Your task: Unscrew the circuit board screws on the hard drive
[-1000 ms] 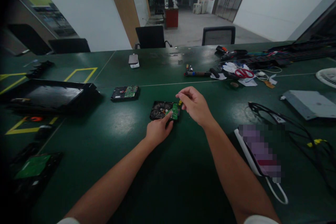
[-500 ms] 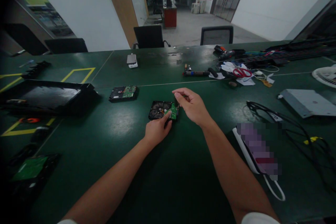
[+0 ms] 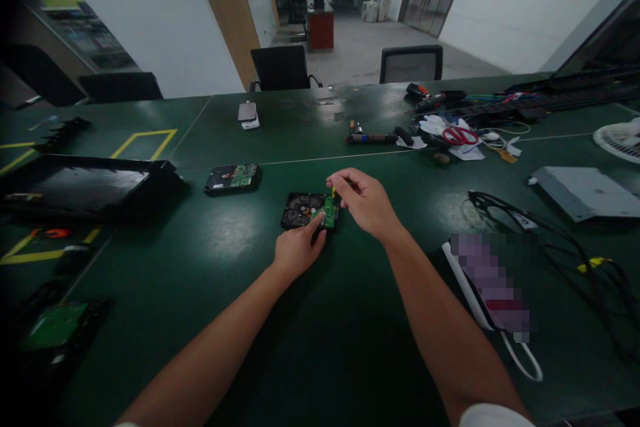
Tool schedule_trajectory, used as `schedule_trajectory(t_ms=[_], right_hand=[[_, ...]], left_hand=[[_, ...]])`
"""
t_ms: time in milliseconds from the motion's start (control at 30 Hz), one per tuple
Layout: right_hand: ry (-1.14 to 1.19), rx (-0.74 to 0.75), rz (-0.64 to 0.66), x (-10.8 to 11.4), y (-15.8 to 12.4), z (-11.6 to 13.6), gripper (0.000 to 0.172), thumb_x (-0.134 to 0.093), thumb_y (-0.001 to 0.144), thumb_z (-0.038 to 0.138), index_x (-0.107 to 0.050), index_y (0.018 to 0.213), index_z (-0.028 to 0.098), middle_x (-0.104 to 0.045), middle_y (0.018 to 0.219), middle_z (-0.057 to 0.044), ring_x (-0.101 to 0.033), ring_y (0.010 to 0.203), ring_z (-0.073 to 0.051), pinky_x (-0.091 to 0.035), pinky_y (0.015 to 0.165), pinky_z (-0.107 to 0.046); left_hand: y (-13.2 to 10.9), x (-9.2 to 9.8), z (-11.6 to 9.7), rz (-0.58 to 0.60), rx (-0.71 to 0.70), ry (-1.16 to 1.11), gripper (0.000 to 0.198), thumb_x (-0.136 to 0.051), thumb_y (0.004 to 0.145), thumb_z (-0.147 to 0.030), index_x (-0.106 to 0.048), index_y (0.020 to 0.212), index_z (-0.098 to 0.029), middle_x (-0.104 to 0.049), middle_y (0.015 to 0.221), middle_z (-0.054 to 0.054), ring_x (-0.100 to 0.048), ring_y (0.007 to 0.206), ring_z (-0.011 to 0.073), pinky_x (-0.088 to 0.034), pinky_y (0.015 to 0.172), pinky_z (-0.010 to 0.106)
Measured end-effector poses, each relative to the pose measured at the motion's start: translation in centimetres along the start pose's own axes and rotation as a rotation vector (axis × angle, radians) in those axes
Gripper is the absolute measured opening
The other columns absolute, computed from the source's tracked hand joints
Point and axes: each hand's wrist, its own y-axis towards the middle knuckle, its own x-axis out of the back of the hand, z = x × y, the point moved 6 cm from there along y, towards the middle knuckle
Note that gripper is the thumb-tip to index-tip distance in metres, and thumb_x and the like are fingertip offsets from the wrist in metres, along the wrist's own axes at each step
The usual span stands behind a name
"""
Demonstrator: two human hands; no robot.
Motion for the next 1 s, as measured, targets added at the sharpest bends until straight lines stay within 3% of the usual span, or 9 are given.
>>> schedule_trajectory(t_ms=[100,300,467,633,900,1000], right_hand=[[0.056,-0.011,-0.003,0.0,0.1,-0.4,0.033,-0.054,0.099,0.050,-0.071,0.113,0.024,-0.070,0.107,-0.005,-0.058,0.065,-0.011,-0.046,0.053,-0.026],[-0.037,0.011,-0.012,0.2,0.0,-0.3,0.031,-0.058,0.097,0.049,-0.072,0.108,0.023,-0.067,0.083,-0.002,-0.055,0.065,-0.013,-0.044,0.057,-0.028],[-0.100,0.020,-0.101,0.9,0.0,-0.4,0.027,-0.068,0.091,0.047,-0.070,0.096,0.021,-0.066,0.083,-0.003,-0.055,0.070,-0.014,-0.043,0.060,-0.028],[-0.107,0.067,-0.061,0.5,-0.1,0.4,0.023,-0.063,0.095,0.044,-0.071,0.103,0.023,-0.070,0.099,-0.003,-0.056,0.072,-0.014,-0.043,0.062,-0.028],[0.003,0.001,-0.020,-0.1,-0.1,0.3,0.035,-0.054,0.099,0.051,-0.072,0.108,0.023,-0.072,0.107,-0.005,-0.054,0.064,-0.011,-0.041,0.053,-0.026],[-0.034,-0.014,-0.048,0.3,0.0,0.0,0.035,-0.054,0.098,0.052,-0.071,0.107,0.022,-0.071,0.099,-0.005,-0.054,0.063,-0.012,-0.041,0.052,-0.027]], left_hand=[[0.0,-0.1,0.1,-0.014,0.001,0.005,0.053,-0.039,0.101,-0.049,-0.045,0.152,-0.035,-0.078,0.098,0.006,-0.074,0.085,0.0256,-0.053,0.075,0.036],[0.1,-0.1,0.0,-0.010,-0.007,0.009,0.053,-0.039,0.101,-0.049,-0.045,0.152,-0.035,-0.077,0.098,0.006,-0.074,0.085,0.0252,-0.053,0.074,0.035],[0.1,-0.1,-0.1,-0.021,-0.011,0.018,0.053,-0.039,0.101,-0.049,-0.045,0.152,-0.034,-0.077,0.098,0.006,-0.074,0.084,0.0257,-0.053,0.073,0.035],[0.0,0.0,-0.1,-0.028,-0.017,0.013,0.054,-0.039,0.101,-0.049,-0.046,0.152,-0.033,-0.077,0.097,0.007,-0.074,0.083,0.0258,-0.053,0.074,0.036],[0.0,-0.1,0.0,-0.022,-0.006,0.021,0.054,-0.039,0.101,-0.049,-0.045,0.152,-0.033,-0.077,0.097,0.007,-0.074,0.084,0.0259,-0.053,0.074,0.036],[0.0,-0.1,-0.1,-0.025,-0.010,0.025,0.053,-0.038,0.101,-0.049,-0.046,0.151,-0.034,-0.077,0.097,0.006,-0.074,0.083,0.0262,-0.054,0.073,0.036]])
